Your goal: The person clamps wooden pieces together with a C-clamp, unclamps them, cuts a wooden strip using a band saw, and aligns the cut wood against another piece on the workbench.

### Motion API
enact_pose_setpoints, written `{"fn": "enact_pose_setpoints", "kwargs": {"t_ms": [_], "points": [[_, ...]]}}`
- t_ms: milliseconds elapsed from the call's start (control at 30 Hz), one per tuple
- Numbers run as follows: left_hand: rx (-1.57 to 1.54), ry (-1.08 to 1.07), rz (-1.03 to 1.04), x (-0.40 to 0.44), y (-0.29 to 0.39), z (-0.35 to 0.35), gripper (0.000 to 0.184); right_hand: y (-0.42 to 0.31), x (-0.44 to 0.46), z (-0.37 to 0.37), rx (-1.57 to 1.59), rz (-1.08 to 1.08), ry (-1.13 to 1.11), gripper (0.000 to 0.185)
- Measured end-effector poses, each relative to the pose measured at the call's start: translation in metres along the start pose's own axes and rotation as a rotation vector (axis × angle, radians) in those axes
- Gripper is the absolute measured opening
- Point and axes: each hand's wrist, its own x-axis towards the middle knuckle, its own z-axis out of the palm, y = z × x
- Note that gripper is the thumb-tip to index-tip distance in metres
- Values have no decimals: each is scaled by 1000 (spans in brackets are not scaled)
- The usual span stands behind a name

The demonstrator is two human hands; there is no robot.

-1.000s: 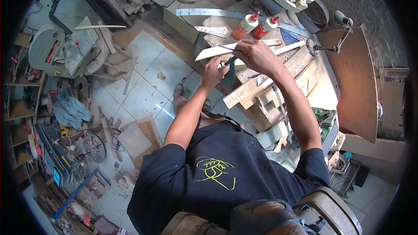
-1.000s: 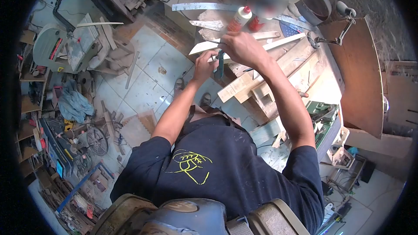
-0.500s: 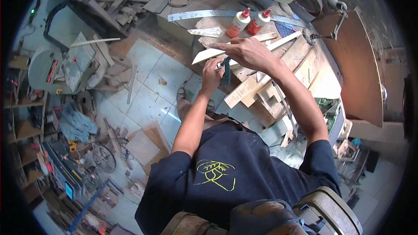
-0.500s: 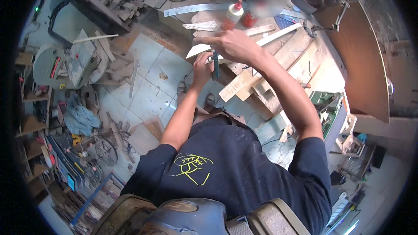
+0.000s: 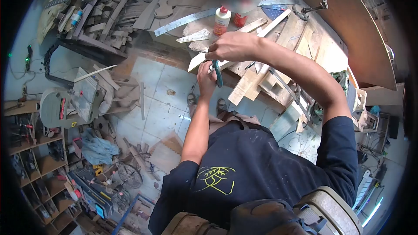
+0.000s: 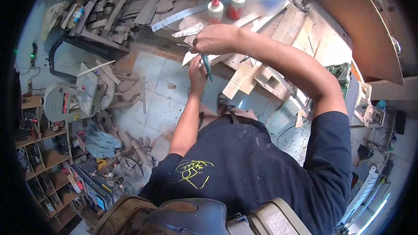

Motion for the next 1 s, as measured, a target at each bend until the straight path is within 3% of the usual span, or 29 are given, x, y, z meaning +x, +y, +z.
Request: {"fn": "enact_pose_setpoints", "kwargs": {"t_ms": [200,300,600,1000], "points": [[57,17,20,-2,5,1,32,15,-2,19,-234,-172,153,22],[88,13,33,0,9,-1,31,17,0,16,-206,-193,148,18],[81,22,29,5,13,-3,28,18,0,17,-196,-209,356,13],[72,35,22,4,10,0,28,18,-3,28,-162,-132,349,13]]}}
